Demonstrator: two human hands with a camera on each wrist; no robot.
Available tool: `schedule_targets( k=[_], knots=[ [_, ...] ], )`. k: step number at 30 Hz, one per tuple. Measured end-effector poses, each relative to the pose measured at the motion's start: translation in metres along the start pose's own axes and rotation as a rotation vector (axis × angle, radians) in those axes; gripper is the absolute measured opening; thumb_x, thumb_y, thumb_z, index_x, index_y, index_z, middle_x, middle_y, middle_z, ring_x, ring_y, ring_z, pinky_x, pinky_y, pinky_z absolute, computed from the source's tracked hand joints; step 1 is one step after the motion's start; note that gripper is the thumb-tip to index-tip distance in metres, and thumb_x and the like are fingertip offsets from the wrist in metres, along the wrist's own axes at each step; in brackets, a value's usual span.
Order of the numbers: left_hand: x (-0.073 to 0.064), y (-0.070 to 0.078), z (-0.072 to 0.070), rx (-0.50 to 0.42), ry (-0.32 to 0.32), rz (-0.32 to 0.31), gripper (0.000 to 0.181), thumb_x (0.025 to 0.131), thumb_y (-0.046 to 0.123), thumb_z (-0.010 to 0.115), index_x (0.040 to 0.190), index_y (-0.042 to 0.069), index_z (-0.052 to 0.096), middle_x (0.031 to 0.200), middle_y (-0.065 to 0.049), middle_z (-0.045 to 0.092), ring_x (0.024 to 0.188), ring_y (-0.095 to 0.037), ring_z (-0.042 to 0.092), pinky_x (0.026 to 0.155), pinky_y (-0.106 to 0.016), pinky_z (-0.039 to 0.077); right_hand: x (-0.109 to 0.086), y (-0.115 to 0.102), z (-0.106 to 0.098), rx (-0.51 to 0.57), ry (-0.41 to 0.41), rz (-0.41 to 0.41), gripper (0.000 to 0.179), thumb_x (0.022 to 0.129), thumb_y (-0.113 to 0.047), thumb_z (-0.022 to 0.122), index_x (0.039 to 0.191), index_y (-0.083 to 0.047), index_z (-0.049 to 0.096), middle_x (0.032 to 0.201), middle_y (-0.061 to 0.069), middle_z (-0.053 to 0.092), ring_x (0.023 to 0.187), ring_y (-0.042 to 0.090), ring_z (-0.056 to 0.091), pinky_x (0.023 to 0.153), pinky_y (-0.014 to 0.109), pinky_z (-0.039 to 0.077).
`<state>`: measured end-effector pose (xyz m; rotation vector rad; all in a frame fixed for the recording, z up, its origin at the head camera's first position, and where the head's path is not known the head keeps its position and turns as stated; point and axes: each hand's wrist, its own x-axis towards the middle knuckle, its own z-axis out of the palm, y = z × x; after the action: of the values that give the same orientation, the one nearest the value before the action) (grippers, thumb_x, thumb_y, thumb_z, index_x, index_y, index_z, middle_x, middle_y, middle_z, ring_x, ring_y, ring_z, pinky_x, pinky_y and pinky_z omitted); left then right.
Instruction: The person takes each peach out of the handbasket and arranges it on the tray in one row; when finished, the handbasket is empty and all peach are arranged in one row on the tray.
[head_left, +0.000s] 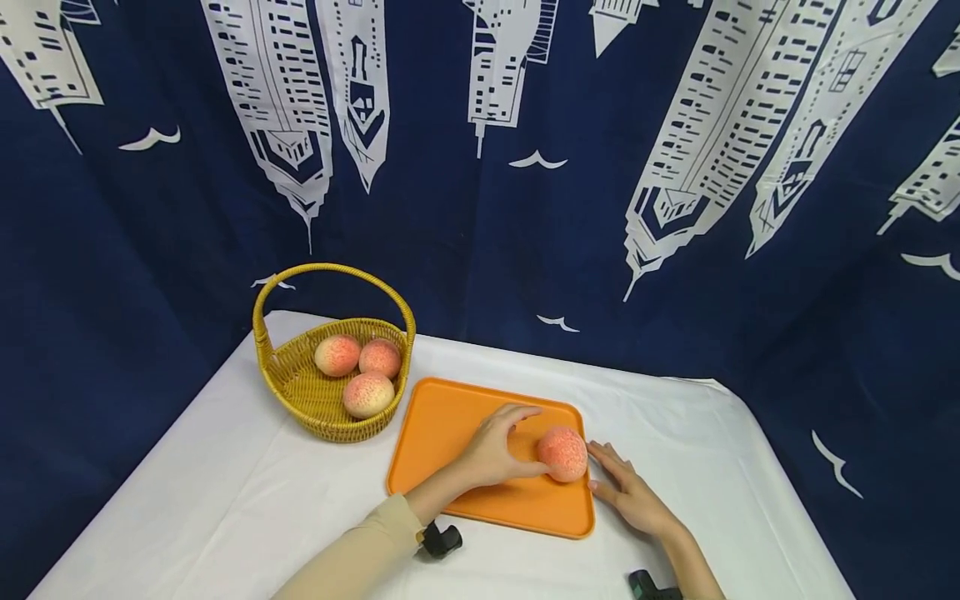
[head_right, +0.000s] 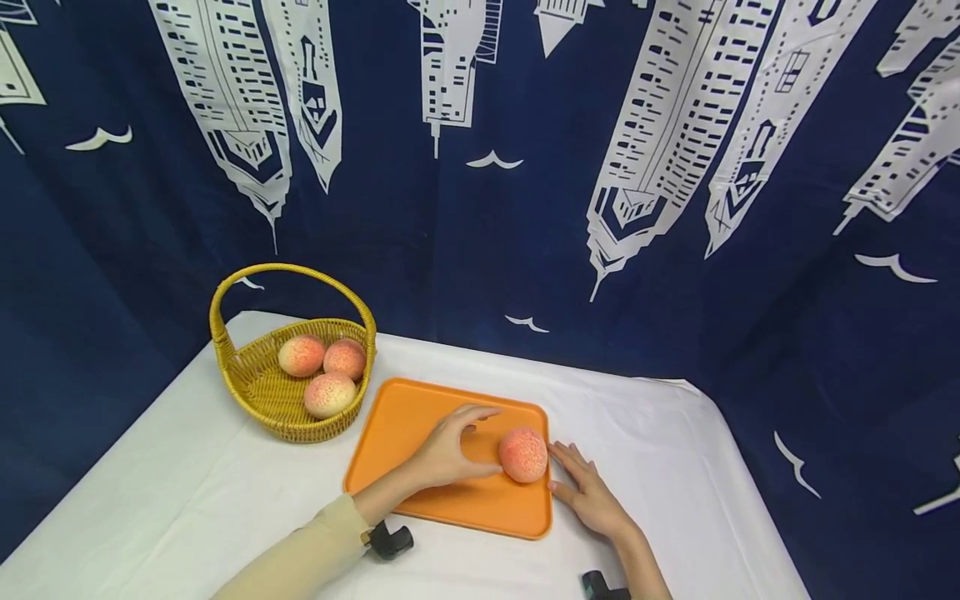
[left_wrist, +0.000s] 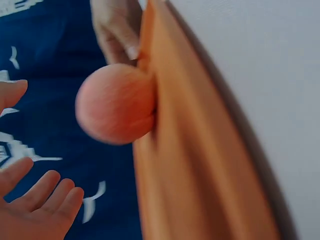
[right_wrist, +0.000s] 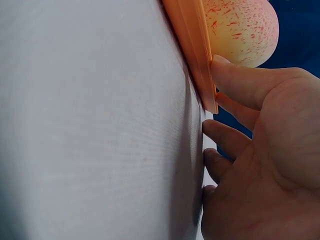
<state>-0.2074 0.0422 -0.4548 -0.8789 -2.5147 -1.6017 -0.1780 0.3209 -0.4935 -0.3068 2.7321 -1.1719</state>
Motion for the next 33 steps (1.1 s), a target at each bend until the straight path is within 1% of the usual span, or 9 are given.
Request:
schedule_targets(
  k=[3, 6, 11, 13, 15, 19, 22, 29, 33],
  knots=[
    [-0.015, 0.007, -0.024, -0.011, 0.006, 0.025, 0.072, 0.070, 0.028, 0.087, 0.136, 0.019, 0.057, 0.133, -0.002, 0.058, 0.115, -0.030, 0.056, 0.098, -0.042, 0.048, -0.003, 0.002, 0.001, 0.007, 0.000, -0.002, 0.063, 0.093, -0.028, 0.063, 0.149, -0.008, 0.041, 0.158, 0.023, 0.027, 0.148, 0.046, 0.006, 0.115, 0.067, -0.004],
    [-0.031, 0.009, -0.053, -0.007, 0.049, 0.046, 0.070, 0.072, 0.024, 0.086, 0.136, 0.017, 0.057, 0.134, -0.005, 0.057, 0.116, -0.029, 0.055, 0.097, -0.045, 0.048, -0.006, 0.002, 0.002, 0.017, 0.003, 0.001, 0.063, 0.093, -0.027, 0.064, 0.148, -0.008, 0.042, 0.157, 0.023, 0.028, 0.148, 0.047, 0.006, 0.114, 0.067, -0.003],
    [-0.049, -0.007, -0.112, 0.063, 0.244, 0.080, 0.069, 0.072, 0.014, 0.085, 0.134, 0.007, 0.056, 0.132, -0.014, 0.058, 0.117, -0.032, 0.055, 0.094, -0.052, 0.050, -0.006, 0.002, 0.003, 0.021, 0.005, 0.007, 0.062, 0.092, -0.026, 0.064, 0.148, -0.009, 0.042, 0.157, 0.022, 0.028, 0.148, 0.046, 0.006, 0.115, 0.067, -0.004],
    [-0.054, -0.019, -0.134, 0.081, 0.332, 0.052, 0.069, 0.071, 0.009, 0.085, 0.133, 0.003, 0.056, 0.129, -0.018, 0.058, 0.115, -0.035, 0.056, 0.092, -0.054, 0.050, -0.005, 0.001, 0.003, 0.018, 0.003, 0.010, 0.062, 0.092, -0.027, 0.064, 0.148, -0.010, 0.042, 0.157, 0.022, 0.028, 0.148, 0.046, 0.006, 0.115, 0.067, -0.004],
    [-0.060, -0.032, -0.154, 0.083, 0.378, -0.005, 0.071, 0.070, 0.005, 0.085, 0.134, 0.001, 0.054, 0.127, -0.021, 0.058, 0.113, -0.038, 0.056, 0.092, -0.055, 0.050, -0.005, 0.001, 0.003, 0.016, 0.003, 0.008, 0.063, 0.093, -0.027, 0.064, 0.148, -0.009, 0.042, 0.157, 0.022, 0.028, 0.148, 0.047, 0.006, 0.115, 0.067, -0.003],
    [-0.066, -0.054, -0.180, 0.048, 0.337, -0.098, 0.074, 0.072, 0.003, 0.083, 0.138, -0.001, 0.050, 0.135, -0.023, 0.053, 0.122, -0.041, 0.050, 0.099, -0.057, 0.045, -0.006, 0.000, 0.002, 0.020, 0.009, -0.006, 0.062, 0.093, -0.027, 0.064, 0.148, -0.007, 0.042, 0.157, 0.023, 0.028, 0.147, 0.048, 0.006, 0.114, 0.068, -0.003],
    [-0.068, -0.062, -0.191, 0.025, 0.279, -0.126, 0.074, 0.075, 0.003, 0.081, 0.140, -0.004, 0.047, 0.144, -0.022, 0.047, 0.129, -0.042, 0.045, 0.103, -0.058, 0.042, -0.005, -0.001, 0.001, 0.034, 0.010, -0.015, 0.062, 0.093, -0.025, 0.064, 0.147, -0.007, 0.042, 0.157, 0.024, 0.027, 0.147, 0.048, 0.006, 0.114, 0.068, -0.004],
    [-0.070, -0.070, -0.201, 0.020, 0.195, -0.230, 0.071, 0.080, 0.010, 0.079, 0.141, -0.004, 0.045, 0.144, -0.024, 0.047, 0.131, -0.044, 0.042, 0.104, -0.058, 0.040, -0.003, -0.004, 0.000, 0.045, 0.005, -0.019, 0.061, 0.092, -0.025, 0.064, 0.147, -0.007, 0.043, 0.157, 0.024, 0.027, 0.147, 0.048, 0.005, 0.114, 0.067, -0.004],
    [-0.069, -0.073, -0.204, 0.011, 0.175, -0.251, 0.069, 0.081, 0.011, 0.077, 0.140, -0.005, 0.045, 0.142, -0.025, 0.048, 0.127, -0.045, 0.044, 0.104, -0.059, 0.039, -0.002, -0.003, 0.001, 0.042, 0.010, -0.021, 0.061, 0.092, -0.025, 0.064, 0.147, -0.007, 0.043, 0.157, 0.024, 0.028, 0.147, 0.048, 0.006, 0.114, 0.067, -0.004]
  ],
)
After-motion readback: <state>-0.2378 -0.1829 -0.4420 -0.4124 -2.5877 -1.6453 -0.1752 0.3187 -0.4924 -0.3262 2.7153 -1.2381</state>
